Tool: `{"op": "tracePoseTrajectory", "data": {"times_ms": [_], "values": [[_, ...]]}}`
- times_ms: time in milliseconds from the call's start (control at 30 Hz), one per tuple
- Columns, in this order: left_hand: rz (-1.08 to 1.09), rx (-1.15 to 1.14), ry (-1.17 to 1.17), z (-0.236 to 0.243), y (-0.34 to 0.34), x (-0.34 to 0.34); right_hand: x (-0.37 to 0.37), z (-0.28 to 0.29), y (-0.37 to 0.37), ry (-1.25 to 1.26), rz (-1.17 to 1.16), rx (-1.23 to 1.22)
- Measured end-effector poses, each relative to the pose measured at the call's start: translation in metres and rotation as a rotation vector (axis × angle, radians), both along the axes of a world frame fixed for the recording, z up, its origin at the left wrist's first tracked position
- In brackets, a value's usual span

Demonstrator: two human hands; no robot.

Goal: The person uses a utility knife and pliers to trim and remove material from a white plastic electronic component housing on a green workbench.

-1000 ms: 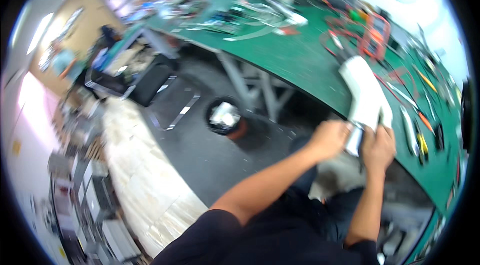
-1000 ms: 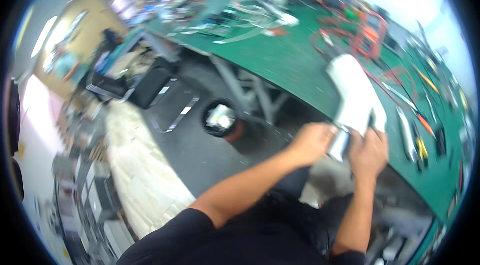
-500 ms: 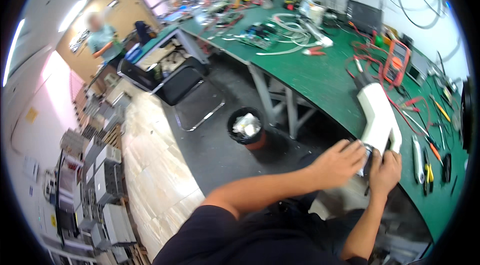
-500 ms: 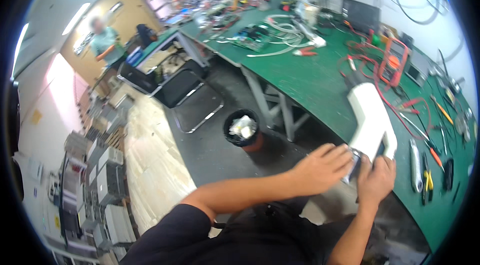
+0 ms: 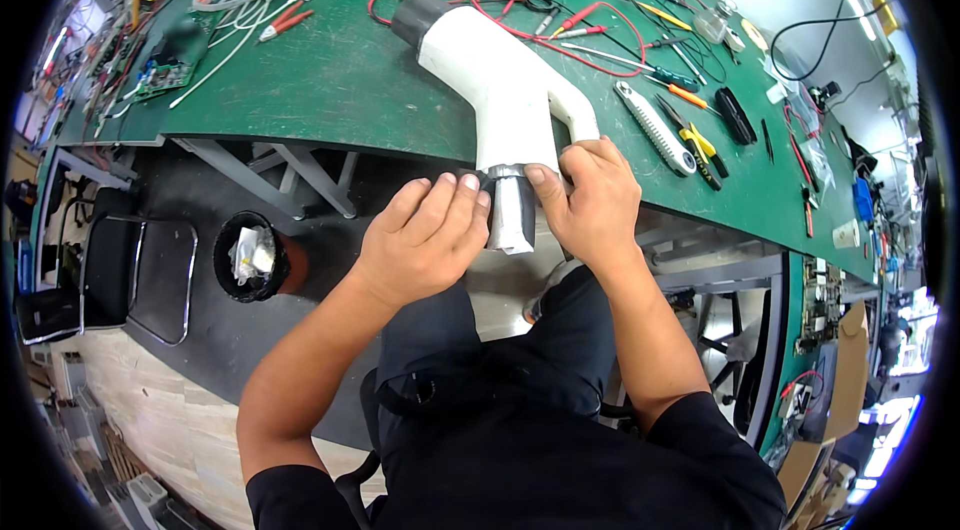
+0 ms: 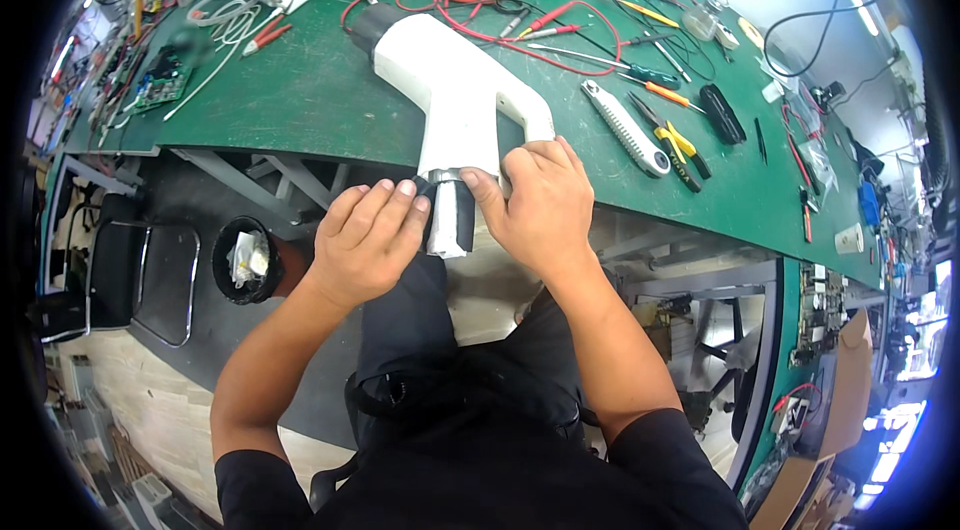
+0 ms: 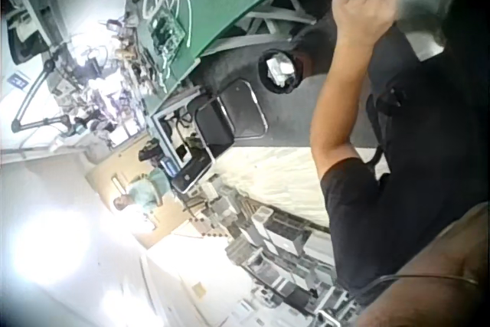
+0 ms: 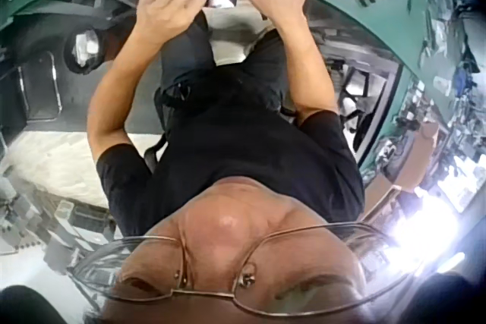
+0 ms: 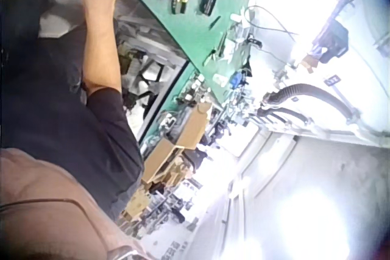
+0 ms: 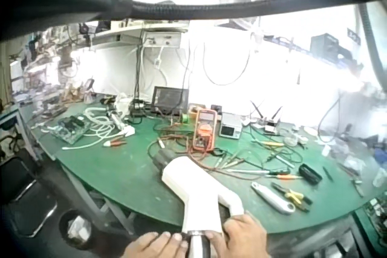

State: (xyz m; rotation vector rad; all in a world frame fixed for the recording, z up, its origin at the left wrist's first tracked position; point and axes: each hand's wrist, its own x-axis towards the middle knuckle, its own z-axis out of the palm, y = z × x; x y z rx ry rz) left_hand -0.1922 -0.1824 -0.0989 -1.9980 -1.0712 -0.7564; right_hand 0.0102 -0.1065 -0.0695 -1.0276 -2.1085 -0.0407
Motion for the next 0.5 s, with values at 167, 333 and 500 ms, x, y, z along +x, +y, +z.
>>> {"op": "tracePoseTrajectory", "data": {"times_ms": [167,333,500], "values": [[0.038,-0.023,-0.258,-0.025,-0.005,0.010,-0.003,0.004,-0.001,-0.057,0.015,0.004],[-0.005,-0.079,-0.358,-0.013,-0.002,0.028,0.017,0.009,0.009,0.048,0.144,-0.163],[-0.236,-0.388,-0.935,-0.015,-0.028,0.041,0.022,0.001,-0.044,0.254,-0.040,0.031]]}}
